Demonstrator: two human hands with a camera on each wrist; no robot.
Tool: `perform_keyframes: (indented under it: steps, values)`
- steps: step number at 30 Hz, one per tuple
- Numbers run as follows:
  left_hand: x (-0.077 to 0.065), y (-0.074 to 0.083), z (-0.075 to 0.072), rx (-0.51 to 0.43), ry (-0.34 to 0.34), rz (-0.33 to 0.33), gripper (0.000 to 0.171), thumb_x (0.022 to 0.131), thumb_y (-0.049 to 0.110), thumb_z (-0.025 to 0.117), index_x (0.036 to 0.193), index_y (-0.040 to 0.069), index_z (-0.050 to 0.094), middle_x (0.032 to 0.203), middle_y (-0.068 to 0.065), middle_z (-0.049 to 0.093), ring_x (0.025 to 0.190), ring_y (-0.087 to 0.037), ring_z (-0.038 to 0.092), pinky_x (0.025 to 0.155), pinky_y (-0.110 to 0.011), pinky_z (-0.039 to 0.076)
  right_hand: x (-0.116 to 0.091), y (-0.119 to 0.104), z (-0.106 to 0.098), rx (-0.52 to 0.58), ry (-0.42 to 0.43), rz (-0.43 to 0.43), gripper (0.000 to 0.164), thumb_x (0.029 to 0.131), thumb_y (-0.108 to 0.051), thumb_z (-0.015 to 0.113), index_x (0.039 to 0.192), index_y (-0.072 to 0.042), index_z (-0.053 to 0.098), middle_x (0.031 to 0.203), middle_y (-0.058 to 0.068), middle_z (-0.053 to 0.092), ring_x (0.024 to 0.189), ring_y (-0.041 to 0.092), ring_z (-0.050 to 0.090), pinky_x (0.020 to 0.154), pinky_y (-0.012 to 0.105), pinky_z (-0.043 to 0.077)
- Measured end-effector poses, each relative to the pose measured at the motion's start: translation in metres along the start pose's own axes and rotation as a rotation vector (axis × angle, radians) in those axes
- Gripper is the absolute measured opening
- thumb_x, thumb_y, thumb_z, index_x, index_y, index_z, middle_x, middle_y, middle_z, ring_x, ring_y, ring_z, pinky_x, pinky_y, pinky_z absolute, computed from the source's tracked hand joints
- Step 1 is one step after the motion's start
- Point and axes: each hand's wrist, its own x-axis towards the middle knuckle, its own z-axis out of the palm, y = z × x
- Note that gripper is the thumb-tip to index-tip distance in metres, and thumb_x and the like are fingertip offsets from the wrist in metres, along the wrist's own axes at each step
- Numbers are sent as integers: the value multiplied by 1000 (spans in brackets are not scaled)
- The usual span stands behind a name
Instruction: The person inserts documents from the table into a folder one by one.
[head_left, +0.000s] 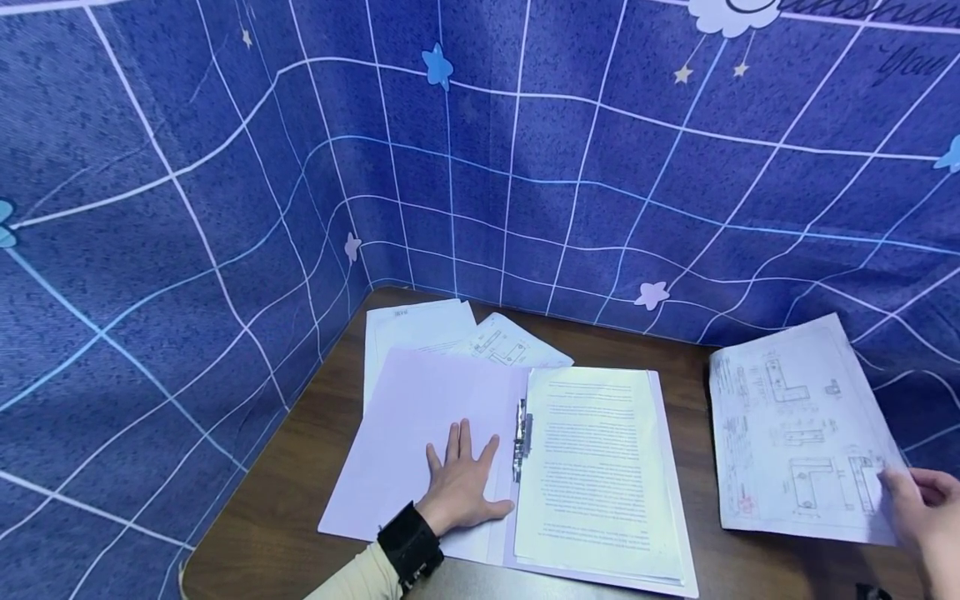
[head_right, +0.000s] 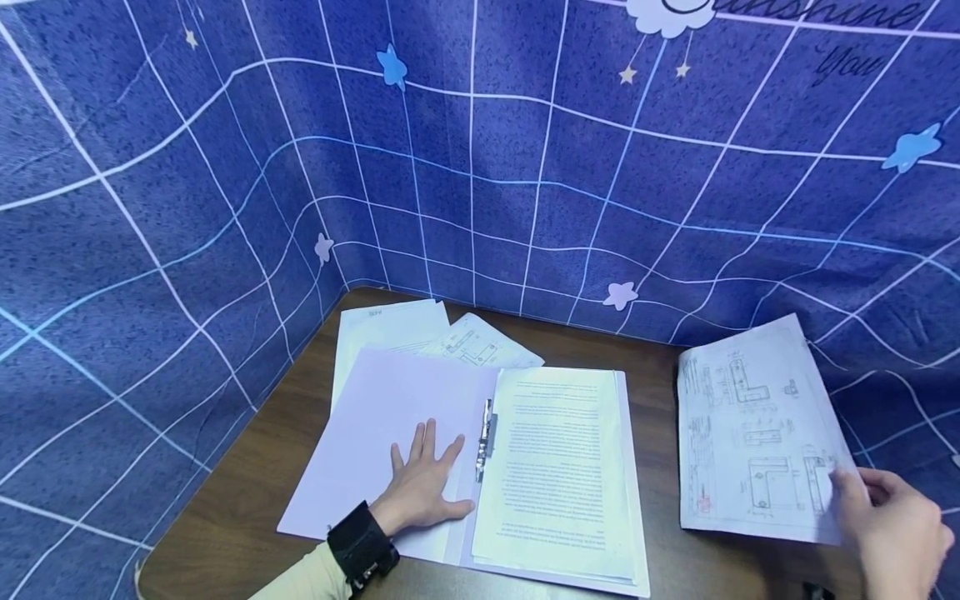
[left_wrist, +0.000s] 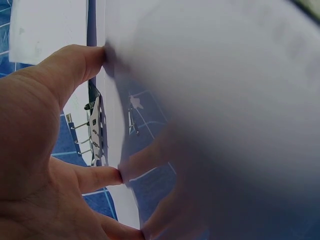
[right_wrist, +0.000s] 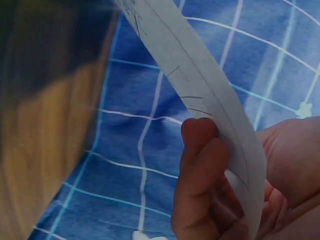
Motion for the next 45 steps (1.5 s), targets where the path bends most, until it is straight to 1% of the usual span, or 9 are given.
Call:
perform_keyframes:
  steps: [2, 4, 7, 12, 24, 30, 34, 39, 45]
  values:
    - [1, 0, 0, 4, 0, -1, 99, 79, 63, 78, 158, 14, 43, 164, -37, 11, 152, -55, 7, 107, -84, 7, 17, 27, 4, 78, 44, -45, 18, 98, -11, 59, 85, -20, 67, 56, -43, 40, 51, -19, 38, 47, 8, 29]
    - [1, 0, 0, 8, -1, -2, 100, 78, 63, 78, 158, 15, 43, 164, -37, 10, 152, -55, 7, 107, -84, 7, 28, 43, 6, 83, 70, -75, 10, 99, -16, 61, 94, -13, 69, 58, -44, 41, 52, -20, 37, 47, 8, 28]
    - [1, -1, 0, 10, -1, 0, 100, 78, 63, 78, 158, 15, 42, 164, -37, 10, 152, -55, 7, 107, -84, 6, 56, 88, 11, 89, 122, -61, 19, 99, -28, 64, 94, -45, 59, 67, -45, 44, 59, -20, 39, 53, 5, 28]
    - [1, -1, -1, 7, 4, 7, 100, 78, 62, 79, 158, 14, 43, 163, -38, 10, 151, -55, 7, 107, -84, 6, 105, 147, 21, 88, 175, -37, 17, 98, -29, 66, 99, -45, 61, 77, -27, 52, 65, -10, 39, 54, 10, 27]
    - [1, 0, -3, 21, 12, 19, 99, 79, 61, 79, 157, 13, 43, 162, -39, 13, 151, -55, 9, 107, -84, 9, 29, 25, 2, 241, 107, -69, 9, 99, -19, 65, 92, -23, 67, 63, -33, 49, 55, -13, 41, 47, 8, 27]
    - [1, 0, -2, 27, 20, 24, 99, 79, 62, 78, 157, 13, 43, 162, -39, 13, 151, -56, 10, 106, -84, 10, -15, -44, -5, 234, 31, 18, 41, 97, -8, 62, 79, -44, 57, 58, -36, 53, 49, -15, 45, 44, 7, 31]
    - [1, 0, -2, 28, 21, 21, 99, 79, 62, 78, 157, 13, 44, 162, -39, 13, 151, -56, 10, 106, -85, 9, -28, -60, -3, 276, -64, 59, 46, 94, -3, 67, 70, -41, 63, 54, -25, 60, 43, -8, 51, 40, 12, 36]
    - [0, 1, -2, 24, 15, 14, 99, 79, 62, 78, 157, 13, 43, 162, -39, 13, 151, -56, 9, 107, -84, 9, -42, -66, 5, 31, -147, 29, 12, 97, -23, 71, 87, -18, 75, 56, -31, 57, 46, -1, 55, 41, 20, 42]
    - [-1, 2, -2, 21, 15, 14, 99, 78, 63, 78, 157, 12, 44, 162, -39, 13, 151, -56, 9, 107, -84, 9, -59, -67, 27, -51, -196, -1, 35, 97, -28, 72, 105, 6, 72, 59, -26, 60, 49, 4, 58, 43, 23, 45]
